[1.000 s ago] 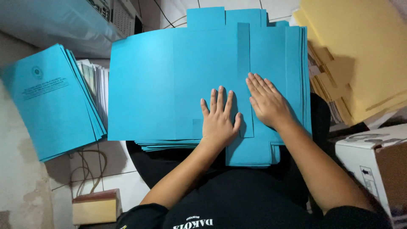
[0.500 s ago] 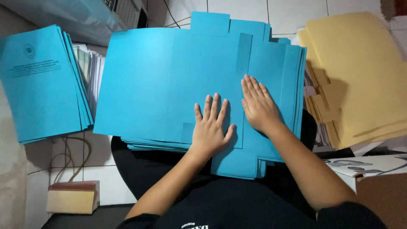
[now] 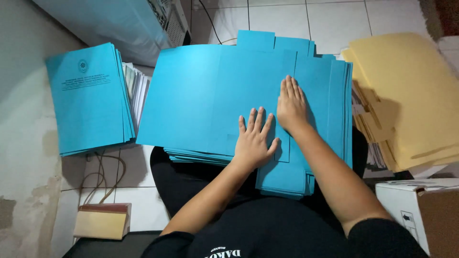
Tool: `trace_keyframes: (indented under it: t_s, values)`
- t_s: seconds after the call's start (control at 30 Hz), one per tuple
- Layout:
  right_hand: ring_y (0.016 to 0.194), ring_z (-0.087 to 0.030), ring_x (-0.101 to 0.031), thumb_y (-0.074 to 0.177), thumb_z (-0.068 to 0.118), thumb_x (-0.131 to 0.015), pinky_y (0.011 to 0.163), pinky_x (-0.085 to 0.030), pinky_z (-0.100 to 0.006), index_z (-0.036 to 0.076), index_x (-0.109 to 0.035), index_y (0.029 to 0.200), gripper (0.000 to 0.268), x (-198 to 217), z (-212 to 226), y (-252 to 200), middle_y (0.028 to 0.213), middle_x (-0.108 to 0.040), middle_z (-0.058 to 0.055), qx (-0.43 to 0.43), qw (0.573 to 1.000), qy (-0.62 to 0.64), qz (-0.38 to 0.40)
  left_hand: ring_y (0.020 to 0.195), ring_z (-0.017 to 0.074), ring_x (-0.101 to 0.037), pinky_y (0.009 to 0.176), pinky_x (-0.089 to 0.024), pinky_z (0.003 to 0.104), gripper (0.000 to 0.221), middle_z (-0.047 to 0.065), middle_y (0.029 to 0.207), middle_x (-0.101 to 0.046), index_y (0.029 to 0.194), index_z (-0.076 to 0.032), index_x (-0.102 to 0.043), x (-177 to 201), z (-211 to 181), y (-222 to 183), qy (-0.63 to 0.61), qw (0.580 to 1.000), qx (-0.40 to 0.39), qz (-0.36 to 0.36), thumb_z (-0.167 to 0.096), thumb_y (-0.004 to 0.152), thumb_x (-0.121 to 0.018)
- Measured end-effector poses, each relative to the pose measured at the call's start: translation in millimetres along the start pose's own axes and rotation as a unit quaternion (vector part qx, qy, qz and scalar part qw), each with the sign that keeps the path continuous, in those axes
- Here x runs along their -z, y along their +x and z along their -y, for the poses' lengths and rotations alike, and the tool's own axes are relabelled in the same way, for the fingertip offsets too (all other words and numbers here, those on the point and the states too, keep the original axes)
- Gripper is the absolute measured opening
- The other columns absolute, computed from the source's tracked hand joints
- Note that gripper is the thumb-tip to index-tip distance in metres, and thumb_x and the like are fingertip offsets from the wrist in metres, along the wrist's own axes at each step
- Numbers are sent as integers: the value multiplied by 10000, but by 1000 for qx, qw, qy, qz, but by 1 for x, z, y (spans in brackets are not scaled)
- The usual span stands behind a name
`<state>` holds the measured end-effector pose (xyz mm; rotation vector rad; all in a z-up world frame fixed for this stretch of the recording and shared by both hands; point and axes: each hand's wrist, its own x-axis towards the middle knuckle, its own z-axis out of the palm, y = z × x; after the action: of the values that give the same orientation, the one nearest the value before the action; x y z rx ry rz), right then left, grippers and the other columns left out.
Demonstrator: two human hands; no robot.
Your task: Folding blue cardboard folder blanks along pre-scored lines and stacking them.
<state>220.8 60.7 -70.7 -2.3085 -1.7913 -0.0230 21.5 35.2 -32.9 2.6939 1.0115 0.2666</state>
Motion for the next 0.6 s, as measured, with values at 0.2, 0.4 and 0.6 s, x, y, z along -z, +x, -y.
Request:
trace_keyframes:
  t_s: [0.2, 0.4, 0.6]
  values:
    - [1529, -370, -270, 970, 131, -501, 1231, -230, -495, 76, -441, 1543, 579, 6, 7, -105, 1666, -301, -166, 25, 994, 103, -9, 1557, 449, -154, 1178, -75, 731, 835, 224, 1676, -223, 1617, -185, -310, -3, 4, -16, 39, 998, -51, -2, -613, 915, -462]
    - [1569, -338, -170, 1008, 55, -452, 1252, -196, -463, 127, -623, 1351, 391, 57, 11, -139, 1705, -219, -135, -160, 805, 567, 65, 1561, 429, -158, 1143, -79, 773, 870, 207, 1676, -237, 1621, -221, -295, 8, 1, -42, 23, 994, -107, 20, -730, 923, -402]
    - [1394, -370, -489, 1007, 3, -528, 1097, -484, -402, 36, -601, 1331, 333, 57, 15, -121, 1516, -458, -183, -38, 927, 368, -66, 1528, 426, -279, 1079, -178, 835, 802, 182, 1649, -316, 1579, -347, -367, -14, 11, -43, 31, 984, -177, -9, -707, 888, -558]
